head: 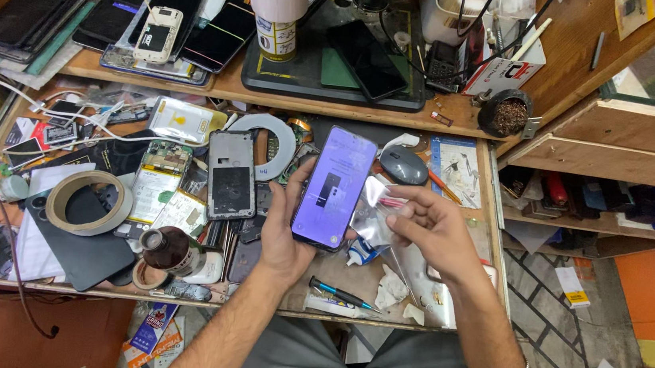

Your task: The person disassembles a smartphone by removing the back cover and prying open the screen assembly. They use a metal prying tool to separate the display from the frame and then inspect the internal components and the detached screen.

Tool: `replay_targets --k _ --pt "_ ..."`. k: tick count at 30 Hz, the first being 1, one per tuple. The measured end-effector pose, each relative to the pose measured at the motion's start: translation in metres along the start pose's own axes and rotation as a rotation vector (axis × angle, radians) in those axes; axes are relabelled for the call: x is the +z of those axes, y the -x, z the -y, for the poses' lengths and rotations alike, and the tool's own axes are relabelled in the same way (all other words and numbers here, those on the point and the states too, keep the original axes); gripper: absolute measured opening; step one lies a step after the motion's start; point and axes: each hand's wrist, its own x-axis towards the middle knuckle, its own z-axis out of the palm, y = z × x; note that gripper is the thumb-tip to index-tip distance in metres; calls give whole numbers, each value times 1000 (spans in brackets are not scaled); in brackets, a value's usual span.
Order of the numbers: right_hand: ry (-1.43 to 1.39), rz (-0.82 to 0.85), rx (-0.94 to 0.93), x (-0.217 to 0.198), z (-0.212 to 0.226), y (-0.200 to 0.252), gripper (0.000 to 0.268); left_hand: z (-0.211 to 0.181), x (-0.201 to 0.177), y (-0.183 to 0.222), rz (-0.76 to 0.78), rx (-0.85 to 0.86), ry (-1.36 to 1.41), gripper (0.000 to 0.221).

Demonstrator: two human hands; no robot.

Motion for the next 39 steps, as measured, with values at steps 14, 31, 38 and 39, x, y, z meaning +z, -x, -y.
replay_targets --k 14,31,38,39 --pt "690 -286 -395 5 -6 0 43 -1 6 -6 -21 -27 -12 61" --pt "-249 -70 61 57 -20 -2 27 8 1 0 67 71 -109 82" --pt "-381 -64 97 56 -21 -2 28 8 -1 2 88 51 -102 84" --pt "-396 -64 106 57 -21 -2 28 7 -1 2 87 44 -100 85"
